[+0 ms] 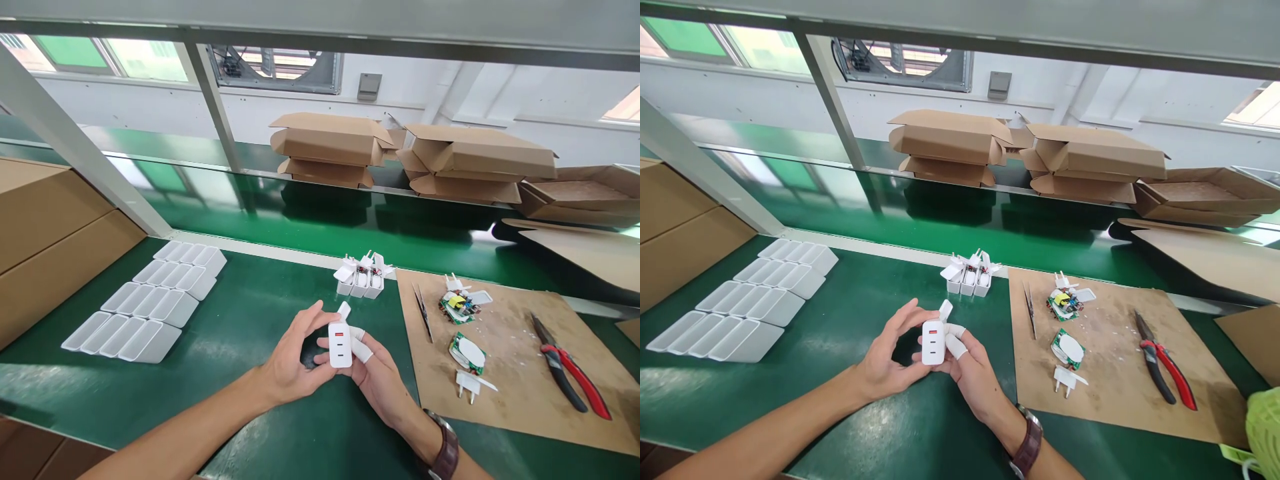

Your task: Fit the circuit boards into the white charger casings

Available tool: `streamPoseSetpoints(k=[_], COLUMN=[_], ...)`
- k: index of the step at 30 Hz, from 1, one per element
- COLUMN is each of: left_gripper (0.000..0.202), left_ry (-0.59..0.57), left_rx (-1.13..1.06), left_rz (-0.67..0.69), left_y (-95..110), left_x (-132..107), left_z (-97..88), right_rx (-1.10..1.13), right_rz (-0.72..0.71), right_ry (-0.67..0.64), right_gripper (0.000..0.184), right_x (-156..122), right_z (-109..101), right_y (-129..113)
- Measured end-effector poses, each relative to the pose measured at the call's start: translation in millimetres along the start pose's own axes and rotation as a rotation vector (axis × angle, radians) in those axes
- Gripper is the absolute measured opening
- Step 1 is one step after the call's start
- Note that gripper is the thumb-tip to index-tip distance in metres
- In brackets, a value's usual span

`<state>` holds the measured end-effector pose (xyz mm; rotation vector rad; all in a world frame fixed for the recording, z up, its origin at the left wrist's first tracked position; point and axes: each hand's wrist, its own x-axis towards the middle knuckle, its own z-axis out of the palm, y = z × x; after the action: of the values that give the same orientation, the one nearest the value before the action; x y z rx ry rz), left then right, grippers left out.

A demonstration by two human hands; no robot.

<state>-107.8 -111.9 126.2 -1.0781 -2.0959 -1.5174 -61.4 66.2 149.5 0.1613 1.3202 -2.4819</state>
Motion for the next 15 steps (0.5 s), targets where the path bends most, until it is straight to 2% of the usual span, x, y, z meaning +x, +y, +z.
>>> streamPoseSetpoints(k=[9,11,12,15], left_gripper=[0.095,0.1,0.104,0.119], left_ry=[-0.015,-0.031,-0.042,-0.087], left_rx=[0.009,-0.011,-0.026,-0.099], left_rz=[0.021,-0.021,-0.059,-0.183], left_y=[-0.9,-1.0,-0.7,0.6], left_x=[-0.8,-2.2,-2.6,-2.8], left_z=[-0.9,-1.4,-1.8,-3.4], right_rx=[-0.039,-0.167,-0.279,-0.747], right_rz=[-0.004,-0.117,-0.217,-0.615], right_ry=[-0.016,0.052,0.105,0.195], right_gripper=[0.046,0.043,0.038,0.02], right_x=[-1.4,-1.2,-0.8,2.2], right_z=[0.0,-3.7,-6.5,-17.6], right_y=[-0.7,-1.8,-2.6,-4.6])
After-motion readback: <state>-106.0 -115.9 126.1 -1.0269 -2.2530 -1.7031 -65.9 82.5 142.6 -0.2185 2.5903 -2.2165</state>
